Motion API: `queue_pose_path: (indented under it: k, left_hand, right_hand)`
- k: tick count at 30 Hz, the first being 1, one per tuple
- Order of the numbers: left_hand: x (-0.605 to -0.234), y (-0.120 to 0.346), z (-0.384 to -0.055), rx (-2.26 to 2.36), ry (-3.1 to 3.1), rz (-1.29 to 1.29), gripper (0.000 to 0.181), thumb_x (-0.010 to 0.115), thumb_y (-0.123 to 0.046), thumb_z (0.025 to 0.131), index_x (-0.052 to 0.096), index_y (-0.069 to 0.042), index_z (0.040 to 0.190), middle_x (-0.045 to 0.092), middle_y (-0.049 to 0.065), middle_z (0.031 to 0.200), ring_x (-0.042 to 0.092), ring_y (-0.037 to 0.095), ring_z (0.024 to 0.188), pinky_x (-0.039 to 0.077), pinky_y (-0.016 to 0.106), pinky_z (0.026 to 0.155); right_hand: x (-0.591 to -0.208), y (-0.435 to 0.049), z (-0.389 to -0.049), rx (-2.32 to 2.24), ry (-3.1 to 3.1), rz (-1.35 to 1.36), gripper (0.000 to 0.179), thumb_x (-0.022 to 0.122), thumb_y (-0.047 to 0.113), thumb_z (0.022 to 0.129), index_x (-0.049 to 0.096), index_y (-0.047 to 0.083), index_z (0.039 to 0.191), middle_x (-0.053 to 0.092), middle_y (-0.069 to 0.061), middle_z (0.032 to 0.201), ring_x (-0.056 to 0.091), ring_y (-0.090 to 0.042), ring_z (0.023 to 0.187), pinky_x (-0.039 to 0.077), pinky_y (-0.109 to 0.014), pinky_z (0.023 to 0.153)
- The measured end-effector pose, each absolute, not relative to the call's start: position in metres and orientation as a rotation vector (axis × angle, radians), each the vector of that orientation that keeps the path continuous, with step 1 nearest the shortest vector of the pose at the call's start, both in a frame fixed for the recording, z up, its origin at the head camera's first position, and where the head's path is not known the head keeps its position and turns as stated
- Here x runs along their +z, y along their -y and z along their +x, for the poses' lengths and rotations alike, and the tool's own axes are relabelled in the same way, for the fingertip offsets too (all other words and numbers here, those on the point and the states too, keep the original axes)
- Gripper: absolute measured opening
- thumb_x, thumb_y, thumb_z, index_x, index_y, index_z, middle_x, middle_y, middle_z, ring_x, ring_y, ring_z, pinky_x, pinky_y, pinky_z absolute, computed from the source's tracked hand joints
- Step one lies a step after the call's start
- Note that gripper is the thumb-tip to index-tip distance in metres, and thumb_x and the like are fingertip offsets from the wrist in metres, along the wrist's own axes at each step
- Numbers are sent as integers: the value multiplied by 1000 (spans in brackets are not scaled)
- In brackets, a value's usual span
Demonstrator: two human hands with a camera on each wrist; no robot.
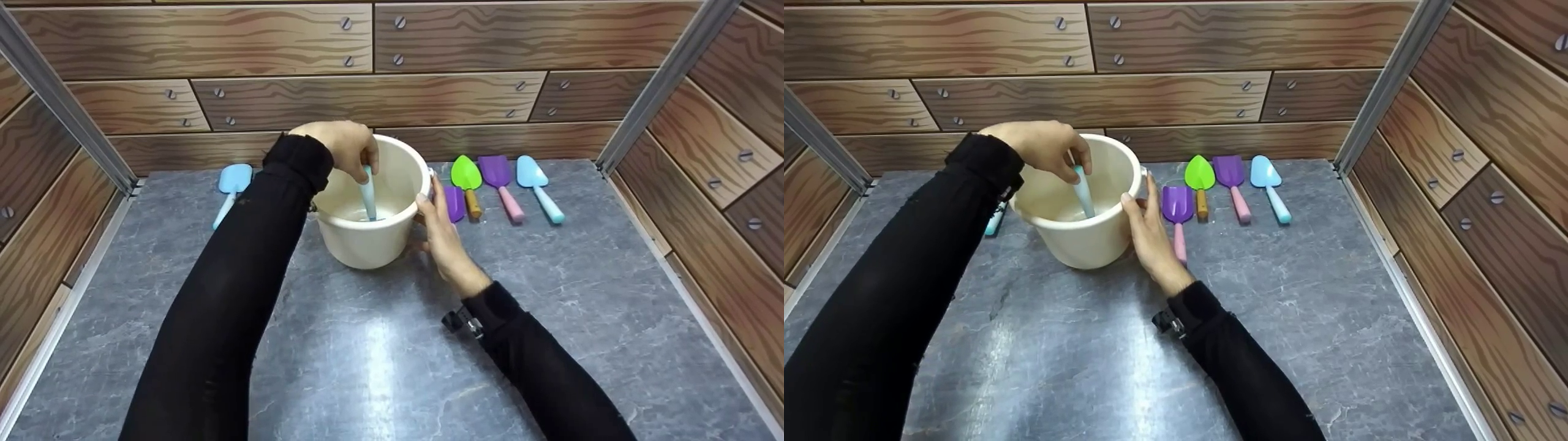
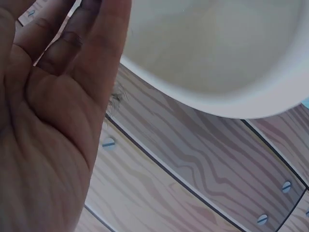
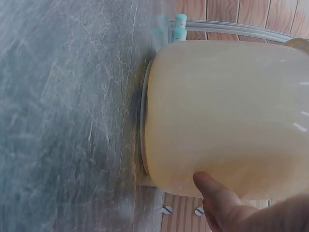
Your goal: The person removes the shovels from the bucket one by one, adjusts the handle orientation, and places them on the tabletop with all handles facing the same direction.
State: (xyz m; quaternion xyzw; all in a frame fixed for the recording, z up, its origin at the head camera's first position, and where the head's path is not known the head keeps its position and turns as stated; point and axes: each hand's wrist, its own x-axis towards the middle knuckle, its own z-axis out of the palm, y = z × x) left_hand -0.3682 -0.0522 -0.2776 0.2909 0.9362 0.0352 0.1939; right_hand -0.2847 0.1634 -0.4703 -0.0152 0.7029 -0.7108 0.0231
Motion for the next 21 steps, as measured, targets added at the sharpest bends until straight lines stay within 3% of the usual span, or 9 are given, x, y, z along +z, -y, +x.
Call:
queue_pose_path:
  k: [12, 21]
  left_hand:
    - [-278, 45, -362, 56, -2649, 933, 30, 85, -10, 104, 88, -12, 134, 83, 14, 145, 74, 27, 130, 66, 49, 116]
    - [-274, 48, -360, 69, -2653, 990, 31, 83, -9, 108, 86, -9, 138, 83, 14, 145, 75, 29, 131, 67, 49, 116]
  right_hand:
    - [-469, -165, -284, -2145, -2239, -41, 87, 46, 58, 117, 4, 38, 191, 5, -11, 201, 37, -52, 176, 50, -88, 124]
    - [-469, -164, -283, -2171, -2212, -31, 87, 48, 57, 117, 5, 38, 191, 4, -9, 201, 39, -52, 175, 49, -89, 125]
